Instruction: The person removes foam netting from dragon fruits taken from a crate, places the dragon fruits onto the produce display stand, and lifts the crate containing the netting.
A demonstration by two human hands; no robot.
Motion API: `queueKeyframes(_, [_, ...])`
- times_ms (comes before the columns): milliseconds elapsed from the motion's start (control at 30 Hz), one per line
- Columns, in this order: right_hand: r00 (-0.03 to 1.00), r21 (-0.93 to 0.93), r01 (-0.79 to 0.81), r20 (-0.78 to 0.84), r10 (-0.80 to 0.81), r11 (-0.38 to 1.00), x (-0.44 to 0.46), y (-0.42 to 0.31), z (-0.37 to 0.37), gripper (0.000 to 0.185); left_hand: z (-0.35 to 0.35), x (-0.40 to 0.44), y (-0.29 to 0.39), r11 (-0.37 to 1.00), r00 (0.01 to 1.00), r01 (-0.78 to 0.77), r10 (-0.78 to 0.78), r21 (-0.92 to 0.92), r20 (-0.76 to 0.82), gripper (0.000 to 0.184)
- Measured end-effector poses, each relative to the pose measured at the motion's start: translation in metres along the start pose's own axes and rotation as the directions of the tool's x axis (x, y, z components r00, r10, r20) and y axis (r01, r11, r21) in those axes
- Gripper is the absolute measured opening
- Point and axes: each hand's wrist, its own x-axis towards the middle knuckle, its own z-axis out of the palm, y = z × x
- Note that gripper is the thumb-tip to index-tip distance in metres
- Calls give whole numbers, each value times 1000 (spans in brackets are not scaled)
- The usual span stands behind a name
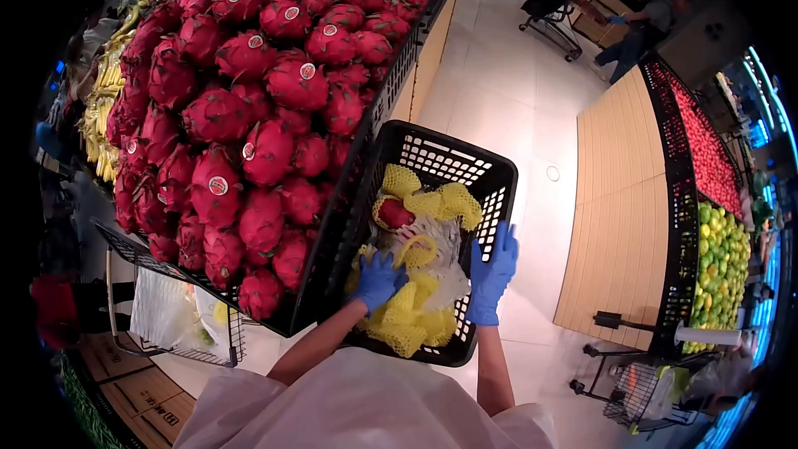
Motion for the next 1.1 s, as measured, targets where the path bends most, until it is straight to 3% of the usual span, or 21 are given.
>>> queueKeyframes(33, [996, -379, -36, -86, 4, 925, 5, -2, -8, 58, 4, 4, 0, 1000, 1000, 6, -6, 24, -8, 46])
queueKeyframes(67, [996, -382, -36, -93, 0, 923, -3, 25, 6, 58, 6, 8, -2, 999, 1000, 12, -11, 51, -19, 45])
queueKeyframes(100, [969, -186, -248, -62, 241, 951, -17, 67, 35, 60, 11, 14, -7, 999, 1000, 7, -5, 48, -27, 45])
queueKeyframes(133, [891, 7, -454, 19, 454, 891, -20, 89, 51, 62, 19, 20, -11, 999, 1000, -1, 1, 42, -7, 44])
queueKeyframes(167, [743, -84, -614, 274, 610, 785, -7, 63, 28, 55, 18, 25, -10, 999, 1000, -4, 4, 36, -1, 44])
queueKeyframes(233, [544, -9, -795, 434, 718, 607, 0, 63, 25, 50, 10, 33, -3, 993, 997, 1, 8, 116, -77, 42])
queueKeyframes(300, [580, 30, -783, 394, 713, 621, 1, 64, 32, 45, 11, 47, 3, 981, 987, 19, 12, 195, -159, 40])
queueKeyframes(333, [552, 134, -823, 413, 724, 552, 5, 57, 30, 45, 15, 59, 6, 991, 950, -30, 69, 133, -305, 36])
queueKeyframes(367, [550, 123, -823, 417, 724, 554, 13, 60, 33, 45, 22, 66, 9, 994, 891, -83, 109, 76, -442, 32])
queueKeyframes(400, [566, 139, -813, 416, 711, 566, 16, 63, 36, 45, 31, 74, 10, 995, 898, -76, 99, 70, -428, 32])
queueKeyframes(433, [578, 158, -806, 415, 702, 570, 18, 68, 40, 45, 35, 84, 9, 998, 953, -51, 61, 42, -296, 29])
queueKeyframes(500, [529, 193, -844, 458, 714, 501, 32, 72, 47, 45, 34, 104, 5, 999, 988, -24, 28, 25, -154, 26])
queueKeyframes(633, [514, 194, -855, 444, 734, 482, 68, 72, 60, 44, 19, 146, 1, 991, 969, -62, 89, 121, -229, 29])
queueKeyframes(733, [525, 145, -842, 435, 731, 519, 96, 77, 73, 46, 4, 196, 0, 983, 963, 179, -165, 48, -211, 30])
queueKeyframes(767, [532, 160, -838, 448, 718, 521, 102, 81, 76, 46, -1, 213, 1, 980, 959, 189, -171, 60, -227, 30])
queueKeyframes(867, [552, 46, -808, 408, 728, 587, 131, 90, 92, 48, -20, 273, 0, 925, 945, 184, -73, 332, -320, 29])
queueKeyframes(967, [554, -1, -790, 430, 713, 614, 155, 99, 100, 49, 9, 323, -21, 812, 984, 67, 41, 580, -172, 34])
queueKeyframes(1033, [578, 35, -785, 402, 710, 618, 163, 110, 110, 47, -1, 336, -16, 901, 997, 72, -57, 427, -47, 41])
queueKeyframes(1100, [548, 123, -826, 401, 734, 550, 172, 116, 114, 43, 11, 356, -25, 918, 998, 35, -12, 396, -61, 43])
